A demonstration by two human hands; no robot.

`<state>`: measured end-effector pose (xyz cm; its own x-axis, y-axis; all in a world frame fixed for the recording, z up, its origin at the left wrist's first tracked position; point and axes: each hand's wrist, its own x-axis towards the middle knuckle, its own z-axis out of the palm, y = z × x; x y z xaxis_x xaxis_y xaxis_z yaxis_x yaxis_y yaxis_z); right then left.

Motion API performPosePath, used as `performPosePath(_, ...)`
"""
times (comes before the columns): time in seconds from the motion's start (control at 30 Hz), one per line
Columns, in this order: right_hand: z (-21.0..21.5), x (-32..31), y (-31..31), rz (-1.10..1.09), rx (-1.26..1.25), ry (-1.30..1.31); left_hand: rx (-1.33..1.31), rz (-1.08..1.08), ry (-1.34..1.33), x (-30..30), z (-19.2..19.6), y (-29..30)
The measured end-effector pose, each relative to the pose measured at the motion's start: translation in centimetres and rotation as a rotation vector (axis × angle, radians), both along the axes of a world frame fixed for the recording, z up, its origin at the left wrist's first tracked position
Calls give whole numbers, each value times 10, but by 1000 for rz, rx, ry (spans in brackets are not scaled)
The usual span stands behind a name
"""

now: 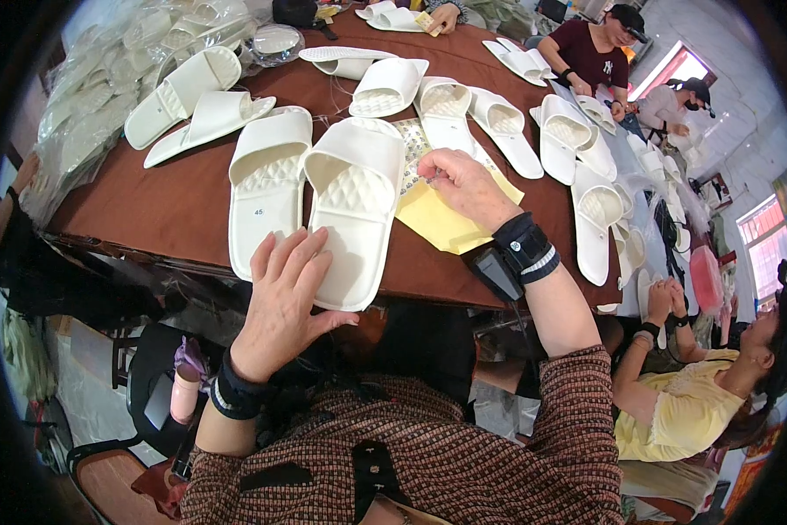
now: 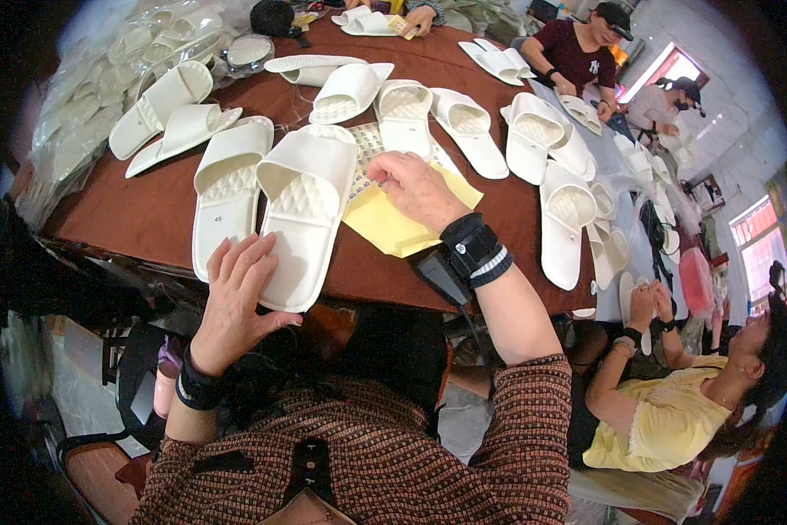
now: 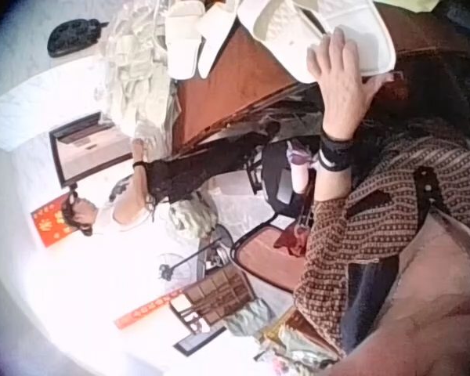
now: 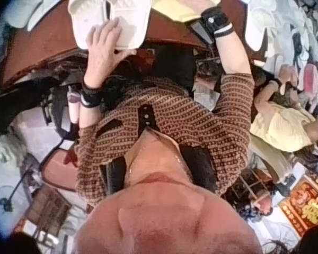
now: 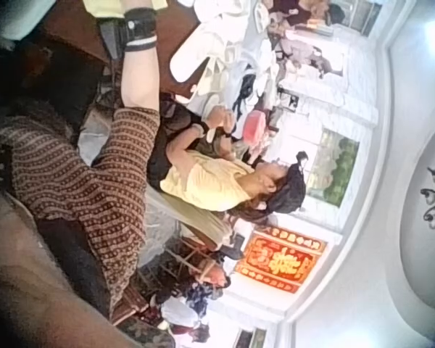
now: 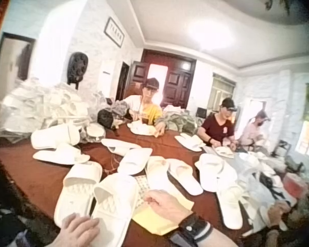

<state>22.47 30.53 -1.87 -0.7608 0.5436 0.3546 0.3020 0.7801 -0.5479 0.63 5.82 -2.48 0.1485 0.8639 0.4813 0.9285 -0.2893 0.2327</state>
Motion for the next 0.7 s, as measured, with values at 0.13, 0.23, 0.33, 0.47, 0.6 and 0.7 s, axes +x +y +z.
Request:
performPosePath(0.13, -1, 0, 1, 11, 40, -15, -8, -2, -1, 1, 0, -1)
performPosePath(0.23, 2, -1, -1, 0, 40, -21, -37, 12, 4, 1, 0, -2)
performPosePath(0.33, 2, 0, -1, 4, 35, -38, -37, 11, 3, 1, -1, -1)
performPosePath(0.47, 2, 1, -1, -4, 8, -55, -28, 7, -4, 2, 0, -1)
performPosePath(0.6, 2, 2, -2, -4, -7, -32, -25, 10, -4, 2, -1, -1)
performPosePath(0.7, 4, 1, -3, 2, -11, -51, -33, 15, 6, 2, -1, -1)
